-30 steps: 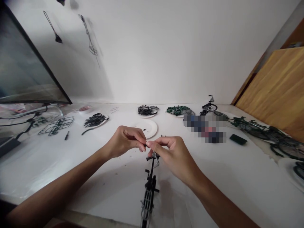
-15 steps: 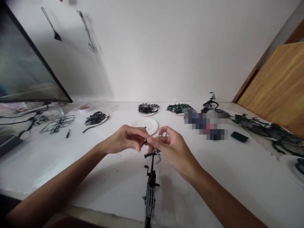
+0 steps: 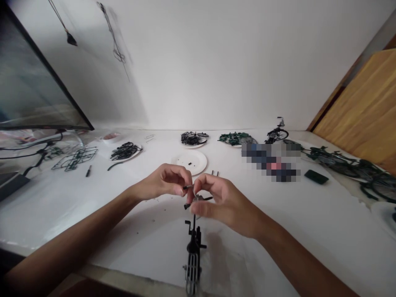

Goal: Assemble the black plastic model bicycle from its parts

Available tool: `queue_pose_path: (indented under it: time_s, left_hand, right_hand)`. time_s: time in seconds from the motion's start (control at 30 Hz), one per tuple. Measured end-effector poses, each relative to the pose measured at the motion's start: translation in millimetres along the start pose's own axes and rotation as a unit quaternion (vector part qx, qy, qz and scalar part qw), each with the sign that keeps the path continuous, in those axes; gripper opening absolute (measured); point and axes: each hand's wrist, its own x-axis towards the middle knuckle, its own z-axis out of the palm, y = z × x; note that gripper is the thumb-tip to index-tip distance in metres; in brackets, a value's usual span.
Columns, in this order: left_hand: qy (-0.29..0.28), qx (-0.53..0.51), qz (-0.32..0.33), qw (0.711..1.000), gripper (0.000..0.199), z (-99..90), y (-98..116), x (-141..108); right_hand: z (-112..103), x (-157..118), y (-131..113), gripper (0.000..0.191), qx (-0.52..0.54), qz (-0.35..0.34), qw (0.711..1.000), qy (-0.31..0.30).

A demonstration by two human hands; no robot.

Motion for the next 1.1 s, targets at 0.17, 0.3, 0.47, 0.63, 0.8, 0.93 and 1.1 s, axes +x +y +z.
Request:
queue_pose_path:
  time_s: [0.17,0.3,0.47,0.63,0.8,0.93,1.1]
  left_hand:
    - [0.023,0.019,0.031,0.999,0.033,-6.5,-4,2]
    - [0.028,0.013,0.028,0.999,0.025,-11.7,-9,2]
    - [0.006,-0.002,0.020,1.000,0.031,-11.7,-8,0]
    - [-0.006,-0.019,0.025,0.999,0.025,-5.8,-5,1]
    - [-0.014,-0.046,0.036,0.998,0.023,-2.0,-5,1]
    - [-0.011,-0.048,0.035,0.998,0.023,-1.3,-9,2]
    - [0.068,0.003,0.103,0.992,0.020,4.6,-6,4]
  right_hand:
    - [-8,-4,1,0.038,-0.095,-0.033,0.994,0.038]
    - [-8,-3,10,0.037,-0.096,-0.036,0.992,0.076]
    - [-6,1,13,0.033,-0.030,-0.062,0.995,0.066]
    - [-1,1,10,0.032,0.037,-0.086,0.995,0.027]
    - [3,2,13,0.028,0.070,-0.128,0.989,-0.005]
    - [4,2,11,0.030,0.063,-0.135,0.989,-0.014]
    - [0,2,8,0.020,0.018,-0.120,0.991,0.050]
